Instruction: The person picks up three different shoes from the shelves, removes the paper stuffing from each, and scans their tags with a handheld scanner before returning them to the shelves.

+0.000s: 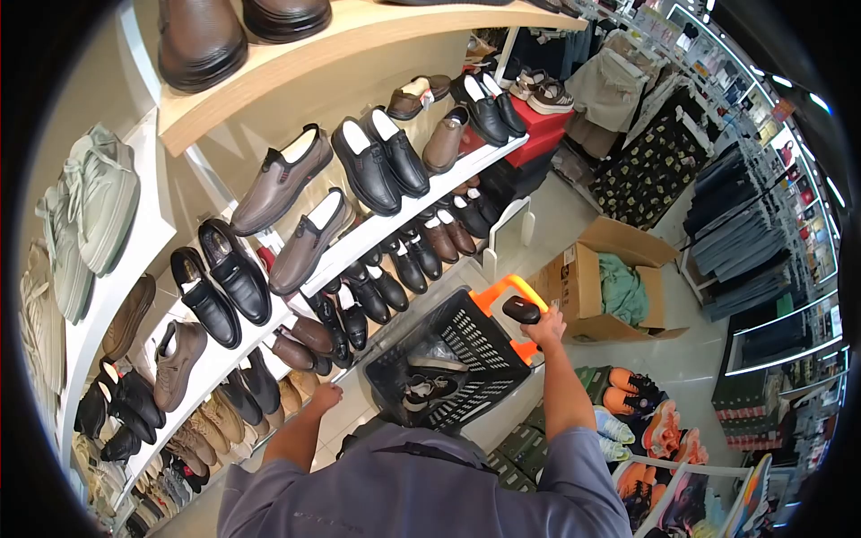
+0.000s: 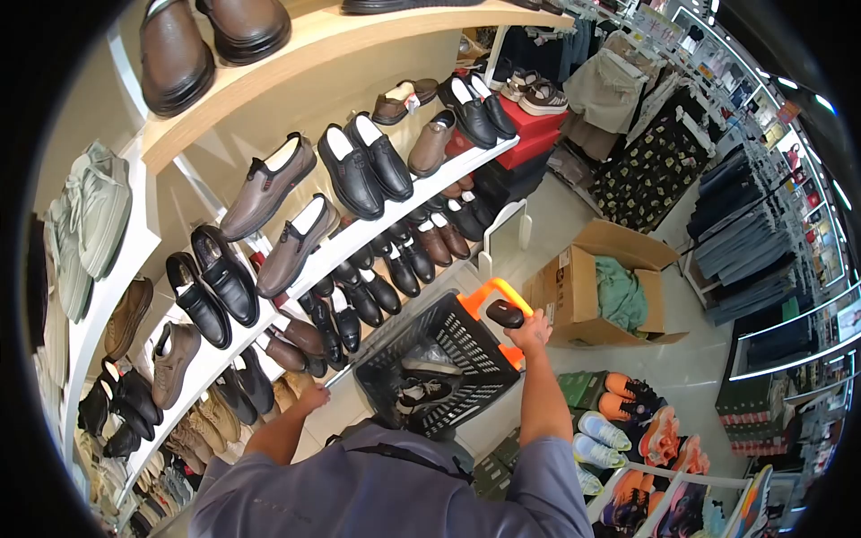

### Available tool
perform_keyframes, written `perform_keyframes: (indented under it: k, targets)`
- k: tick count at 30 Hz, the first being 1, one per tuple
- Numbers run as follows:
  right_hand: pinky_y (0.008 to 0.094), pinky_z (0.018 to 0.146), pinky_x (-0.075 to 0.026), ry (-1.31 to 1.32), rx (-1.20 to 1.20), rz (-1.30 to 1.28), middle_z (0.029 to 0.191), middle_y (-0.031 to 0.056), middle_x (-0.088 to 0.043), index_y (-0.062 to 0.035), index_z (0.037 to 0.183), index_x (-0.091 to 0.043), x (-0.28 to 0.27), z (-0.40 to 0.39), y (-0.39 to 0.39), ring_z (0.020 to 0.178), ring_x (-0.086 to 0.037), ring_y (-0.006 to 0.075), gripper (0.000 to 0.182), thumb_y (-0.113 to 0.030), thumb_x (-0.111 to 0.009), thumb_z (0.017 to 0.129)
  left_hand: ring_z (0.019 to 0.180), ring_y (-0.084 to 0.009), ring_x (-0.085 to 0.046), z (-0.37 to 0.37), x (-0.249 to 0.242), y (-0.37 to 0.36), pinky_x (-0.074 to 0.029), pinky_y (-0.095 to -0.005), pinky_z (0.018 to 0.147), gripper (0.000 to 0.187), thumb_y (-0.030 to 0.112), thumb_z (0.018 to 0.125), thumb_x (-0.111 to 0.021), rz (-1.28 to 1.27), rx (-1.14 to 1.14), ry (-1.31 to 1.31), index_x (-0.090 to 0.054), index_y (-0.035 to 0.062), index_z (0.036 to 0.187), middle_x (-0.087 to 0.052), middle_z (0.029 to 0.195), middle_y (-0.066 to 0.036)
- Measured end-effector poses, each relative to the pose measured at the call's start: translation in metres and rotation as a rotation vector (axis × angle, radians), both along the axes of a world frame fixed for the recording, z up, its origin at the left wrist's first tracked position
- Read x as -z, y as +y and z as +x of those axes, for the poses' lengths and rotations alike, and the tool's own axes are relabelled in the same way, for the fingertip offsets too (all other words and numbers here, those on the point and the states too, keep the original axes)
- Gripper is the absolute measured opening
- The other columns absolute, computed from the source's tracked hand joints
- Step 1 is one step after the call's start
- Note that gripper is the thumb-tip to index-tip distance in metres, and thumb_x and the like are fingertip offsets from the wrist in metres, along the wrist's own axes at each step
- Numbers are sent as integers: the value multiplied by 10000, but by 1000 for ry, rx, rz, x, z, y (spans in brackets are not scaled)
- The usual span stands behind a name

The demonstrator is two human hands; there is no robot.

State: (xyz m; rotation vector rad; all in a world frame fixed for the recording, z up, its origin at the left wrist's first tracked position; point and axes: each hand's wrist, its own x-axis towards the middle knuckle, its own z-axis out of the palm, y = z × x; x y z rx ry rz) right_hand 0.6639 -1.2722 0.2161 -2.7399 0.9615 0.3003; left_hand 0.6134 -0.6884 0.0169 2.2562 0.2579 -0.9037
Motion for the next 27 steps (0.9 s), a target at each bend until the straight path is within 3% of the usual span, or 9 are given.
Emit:
perform_keyframes:
  k: [6,7,9,12,15,17,20,22,27]
  targets:
    - [399,915,-434,-168,-226,-24,1071,114,-515,-38,1022,-626,12,-8,-15,1077,-518,309,584,-349,-810,563,699,-283,-667,20,-2,-59,-511,-383,653,306,301,813,-528,28,17,-152,-681,37,787,-681,717,-126]
    - [411,891,-456,-235,-182,7,1034,122,-533,-31,947,-636,-15,-12,-4,1028,-546,324,516,-340,-808,571,691,-275,-669,18,1,-71,-514,-376,650,297,294,816,-539,55,22,-172,-683,36,793,-684,725,-125]
    - [422,900,-460,-246,-299,-9,1049,144,-552,-25,984,-607,-1,-8,-27,1020,-556,333,562,-341,-812,567,674,-264,-668,0,3,-102,-516,-368,651,284,284,817,-549,-63,-181,-164,-686,35,811,-687,727,-121]
    - [424,906,-463,-249,-281,32,1055,162,-557,-21,1002,-590,-6,10,-59,1024,-560,336,589,-341,-814,561,679,-242,-668,-34,-30,-146,-517,-350,657,261,266,818,-551,-215,-205,-165,-693,48,828,-695,750,-111]
    - [422,907,-465,-238,-289,27,1051,161,-549,-14,995,-592,-2,22,-86,1030,-558,335,586,-352,-805,566,693,-205,-674,-74,-42,-160,-523,-332,666,272,269,815,-557,-52,-111,-207,-694,35,836,-706,775,-110]
    - [417,908,-466,-200,-301,-10,1052,159,-546,0,1002,-597,-5,28,-97,1029,-558,336,592,-366,-792,580,677,-207,-672,-107,-27,-151,-528,-337,673,269,264,811,-564,-69,-300,-105,-693,30,831,-709,777,-107]
    - [421,915,-449,-235,-311,-16,1061,116,-514,-10,905,-687,-2,39,-116,1046,-526,306,499,-391,-768,592,524,-179,-620,-148,-24,-136,-488,-302,475,232,202,840,-561,-92,-583,101,-671,4,790,-667,673,-86]
    - [419,920,-445,-234,-317,-18,1066,113,-513,-11,920,-684,-4,46,-126,1056,-519,304,508,-391,-769,593,544,-172,-618,-172,-1,-121,-492,-306,474,201,172,853,-559,-93,-576,263,-669,5,830,-675,712,-87]
    - [417,928,-436,-216,-278,-21,1075,108,-510,-21,972,-677,1,76,-163,1074,-505,300,540,-389,-776,588,592,-182,-619,-179,-9,-151,-506,-333,495,209,178,888,-541,-86,-710,406,-661,10,927,-685,803,-92]
